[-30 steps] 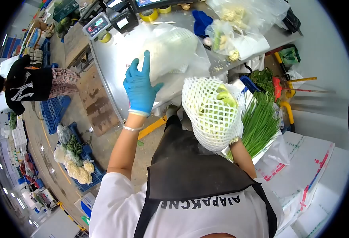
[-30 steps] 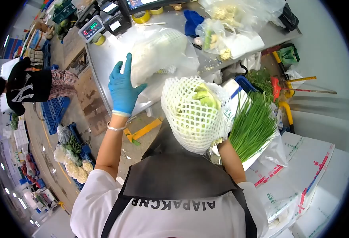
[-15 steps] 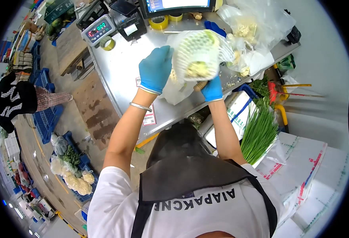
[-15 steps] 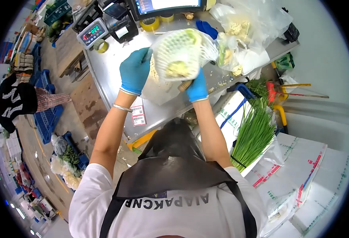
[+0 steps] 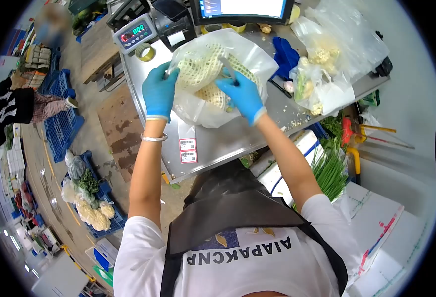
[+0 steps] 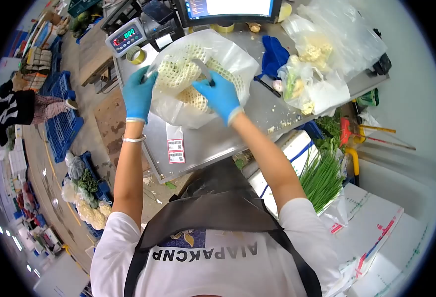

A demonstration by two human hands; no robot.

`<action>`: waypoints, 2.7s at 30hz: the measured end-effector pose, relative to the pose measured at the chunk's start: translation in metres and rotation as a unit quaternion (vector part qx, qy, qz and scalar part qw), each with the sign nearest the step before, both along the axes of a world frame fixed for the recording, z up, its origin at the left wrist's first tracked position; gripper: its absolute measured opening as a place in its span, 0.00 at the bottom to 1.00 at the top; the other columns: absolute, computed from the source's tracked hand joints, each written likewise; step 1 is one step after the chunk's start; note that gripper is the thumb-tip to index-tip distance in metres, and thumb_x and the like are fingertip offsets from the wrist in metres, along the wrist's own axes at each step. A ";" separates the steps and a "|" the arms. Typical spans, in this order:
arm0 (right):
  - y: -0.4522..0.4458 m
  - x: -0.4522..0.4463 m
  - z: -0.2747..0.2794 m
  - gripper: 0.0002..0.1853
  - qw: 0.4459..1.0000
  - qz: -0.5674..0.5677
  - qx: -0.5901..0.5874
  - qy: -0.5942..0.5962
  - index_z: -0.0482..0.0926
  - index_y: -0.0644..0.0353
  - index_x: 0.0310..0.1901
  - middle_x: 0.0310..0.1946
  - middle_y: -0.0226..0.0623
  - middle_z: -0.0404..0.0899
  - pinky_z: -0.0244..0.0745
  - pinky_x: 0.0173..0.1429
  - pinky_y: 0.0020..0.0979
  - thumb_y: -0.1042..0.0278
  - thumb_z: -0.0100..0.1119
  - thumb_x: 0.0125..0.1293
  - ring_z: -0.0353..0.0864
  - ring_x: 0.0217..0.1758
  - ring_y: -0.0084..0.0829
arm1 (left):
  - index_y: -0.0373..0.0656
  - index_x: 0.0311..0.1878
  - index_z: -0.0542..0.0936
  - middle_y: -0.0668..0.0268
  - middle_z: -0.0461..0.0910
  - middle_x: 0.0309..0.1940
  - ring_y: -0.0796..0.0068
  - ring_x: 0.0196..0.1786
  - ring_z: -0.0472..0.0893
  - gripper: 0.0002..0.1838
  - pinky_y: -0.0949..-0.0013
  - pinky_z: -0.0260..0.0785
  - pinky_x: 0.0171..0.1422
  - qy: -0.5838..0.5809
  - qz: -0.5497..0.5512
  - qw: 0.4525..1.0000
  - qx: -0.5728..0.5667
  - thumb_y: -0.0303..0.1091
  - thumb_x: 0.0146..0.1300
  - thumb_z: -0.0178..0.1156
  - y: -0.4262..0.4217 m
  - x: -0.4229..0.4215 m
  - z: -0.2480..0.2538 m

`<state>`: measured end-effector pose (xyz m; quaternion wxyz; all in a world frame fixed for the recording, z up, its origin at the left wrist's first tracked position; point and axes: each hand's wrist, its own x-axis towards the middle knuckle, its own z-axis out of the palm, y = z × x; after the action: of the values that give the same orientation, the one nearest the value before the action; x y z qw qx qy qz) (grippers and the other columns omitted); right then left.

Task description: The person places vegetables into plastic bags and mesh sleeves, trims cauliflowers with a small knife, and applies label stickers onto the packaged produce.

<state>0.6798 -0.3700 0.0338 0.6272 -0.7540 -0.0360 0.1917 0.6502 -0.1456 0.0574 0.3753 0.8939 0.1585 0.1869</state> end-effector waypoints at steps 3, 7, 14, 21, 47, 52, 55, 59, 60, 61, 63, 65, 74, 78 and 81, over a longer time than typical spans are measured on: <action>-0.022 -0.003 -0.006 0.44 0.926 -0.088 -0.065 -0.362 0.63 0.55 0.70 0.62 0.45 0.72 0.80 0.36 0.36 0.47 0.71 0.54 0.84 0.39 0.37 | 0.45 0.57 0.79 0.60 0.75 0.36 0.62 0.38 0.78 0.27 0.63 0.72 0.45 0.037 -0.006 0.998 0.048 0.36 0.51 0.71 -0.004 -0.035 -0.002; -0.032 0.069 0.000 0.50 0.891 -0.061 -0.356 -0.276 0.56 0.52 0.73 0.63 0.46 0.71 0.80 0.38 0.42 0.47 0.71 0.52 0.83 0.46 0.50 | 0.35 0.49 0.78 0.57 0.78 0.37 0.64 0.40 0.79 0.20 0.66 0.72 0.44 0.200 0.054 0.977 0.053 0.37 0.57 0.65 -0.010 -0.076 -0.033; -0.042 0.105 0.001 0.14 0.990 -0.079 0.085 -0.080 0.80 0.58 0.35 0.23 0.30 0.76 0.66 0.23 0.26 0.54 0.63 0.63 0.72 0.19 0.24 | 0.38 0.46 0.77 0.64 0.78 0.38 0.73 0.40 0.78 0.12 0.69 0.74 0.51 0.027 -0.015 0.782 -0.622 0.35 0.66 0.54 0.005 -0.070 -0.024; 0.033 0.006 0.143 0.12 0.964 -0.046 0.240 -0.108 0.81 0.61 0.45 0.35 0.36 0.82 0.77 0.38 0.25 0.63 0.58 0.67 0.82 0.34 0.27 | 0.39 0.34 0.73 0.59 0.72 0.32 0.71 0.30 0.69 0.07 0.73 0.64 0.39 -0.196 -0.151 0.570 -0.784 0.33 0.64 0.55 0.138 -0.118 0.056; 0.370 -0.227 -0.123 0.18 0.979 0.152 -0.031 0.131 0.80 0.65 0.45 0.32 0.37 0.80 0.75 0.33 0.28 0.57 0.61 0.64 0.77 0.29 0.25 | 0.48 0.43 0.77 0.71 0.82 0.40 0.74 0.41 0.81 0.05 0.66 0.73 0.50 0.008 0.244 0.819 -0.519 0.32 0.66 0.54 0.381 -0.450 -0.188; 0.362 -0.245 -0.109 0.24 0.983 0.111 -0.137 -0.048 0.75 0.60 0.58 0.51 0.48 0.80 0.73 0.57 0.38 0.58 0.59 0.62 0.80 0.53 0.46 | 0.43 0.46 0.80 0.64 0.83 0.40 0.66 0.40 0.82 0.11 0.61 0.76 0.47 0.029 0.269 0.770 -0.578 0.33 0.64 0.53 0.406 -0.411 -0.218; 0.314 -0.267 -0.067 0.25 0.987 0.132 -0.094 0.004 0.75 0.58 0.60 0.49 0.45 0.81 0.73 0.57 0.35 0.56 0.59 0.63 0.81 0.51 0.41 | 0.40 0.49 0.79 0.60 0.83 0.42 0.61 0.42 0.82 0.14 0.57 0.76 0.50 0.008 0.265 0.735 -0.624 0.33 0.65 0.51 0.428 -0.402 -0.250; 0.230 -0.314 -0.054 0.24 0.981 0.101 -0.079 0.142 0.77 0.61 0.57 0.43 0.39 0.82 0.74 0.53 0.30 0.54 0.60 0.65 0.79 0.44 0.28 | 0.31 0.51 0.78 0.58 0.81 0.45 0.63 0.44 0.82 0.18 0.60 0.75 0.50 -0.028 0.263 0.702 -0.661 0.37 0.69 0.52 0.421 -0.398 -0.235; 0.208 -0.327 -0.058 0.23 0.981 0.087 -0.076 0.155 0.78 0.61 0.57 0.42 0.38 0.82 0.75 0.47 0.29 0.55 0.60 0.65 0.79 0.40 0.26 | 0.31 0.52 0.77 0.57 0.81 0.47 0.63 0.45 0.82 0.20 0.60 0.75 0.51 -0.033 0.279 0.709 -0.647 0.40 0.69 0.53 0.421 -0.397 -0.237; 0.186 -0.340 -0.063 0.22 0.980 0.074 -0.072 0.167 0.78 0.60 0.56 0.40 0.36 0.82 0.76 0.42 0.28 0.56 0.60 0.65 0.78 0.36 0.24 | 0.30 0.52 0.77 0.56 0.82 0.47 0.62 0.45 0.82 0.20 0.60 0.75 0.51 -0.013 0.303 0.727 -0.616 0.40 0.68 0.54 0.410 -0.394 -0.223; 0.144 -0.370 -0.059 0.21 0.976 0.028 -0.040 0.214 0.79 0.60 0.56 0.38 0.34 0.81 0.73 0.35 0.25 0.57 0.60 0.66 0.75 0.31 0.21 | 0.29 0.53 0.76 0.55 0.82 0.47 0.62 0.46 0.82 0.21 0.60 0.74 0.52 0.024 0.349 0.760 -0.548 0.39 0.67 0.55 0.379 -0.389 -0.176; 0.104 -0.400 -0.052 0.20 0.973 -0.025 -0.013 0.228 0.79 0.59 0.55 0.37 0.32 0.81 0.71 0.29 0.23 0.58 0.60 0.66 0.72 0.26 0.19 | 0.27 0.56 0.74 0.49 0.80 0.51 0.55 0.50 0.80 0.25 0.58 0.71 0.57 0.019 0.352 0.869 -0.348 0.36 0.62 0.59 0.365 -0.382 -0.187; -0.086 -0.604 -0.049 0.17 0.947 -0.272 0.049 0.165 0.79 0.57 0.57 0.39 0.31 0.81 0.68 0.26 0.19 0.65 0.59 0.67 0.70 0.21 0.16 | 0.36 0.63 0.71 0.54 0.76 0.57 0.61 0.59 0.75 0.25 0.63 0.66 0.66 -0.028 -0.091 0.994 -0.060 0.31 0.61 0.60 -0.013 -0.314 -0.083; -0.176 -0.731 -0.072 0.20 0.931 -0.352 -0.041 0.087 0.78 0.60 0.57 0.43 0.35 0.83 0.72 0.30 0.24 0.60 0.60 0.66 0.76 0.27 0.20 | 0.36 0.63 0.71 0.55 0.75 0.58 0.62 0.60 0.75 0.24 0.64 0.65 0.67 -0.032 -0.331 0.930 -0.155 0.30 0.64 0.59 -0.208 -0.368 -0.073; -0.224 -0.827 -0.049 0.24 0.869 -0.476 -0.037 0.132 0.78 0.63 0.56 0.43 0.37 0.83 0.76 0.36 0.28 0.56 0.61 0.64 0.80 0.38 0.23 | 0.34 0.63 0.70 0.56 0.74 0.59 0.65 0.59 0.75 0.22 0.66 0.65 0.66 0.032 -0.467 0.859 -0.207 0.26 0.66 0.56 -0.332 -0.426 -0.065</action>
<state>-0.1470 -0.5939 -0.0157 0.6132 -0.6700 0.4172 -0.0316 0.2240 -0.4777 -0.0077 0.5894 0.7706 -0.2304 -0.0756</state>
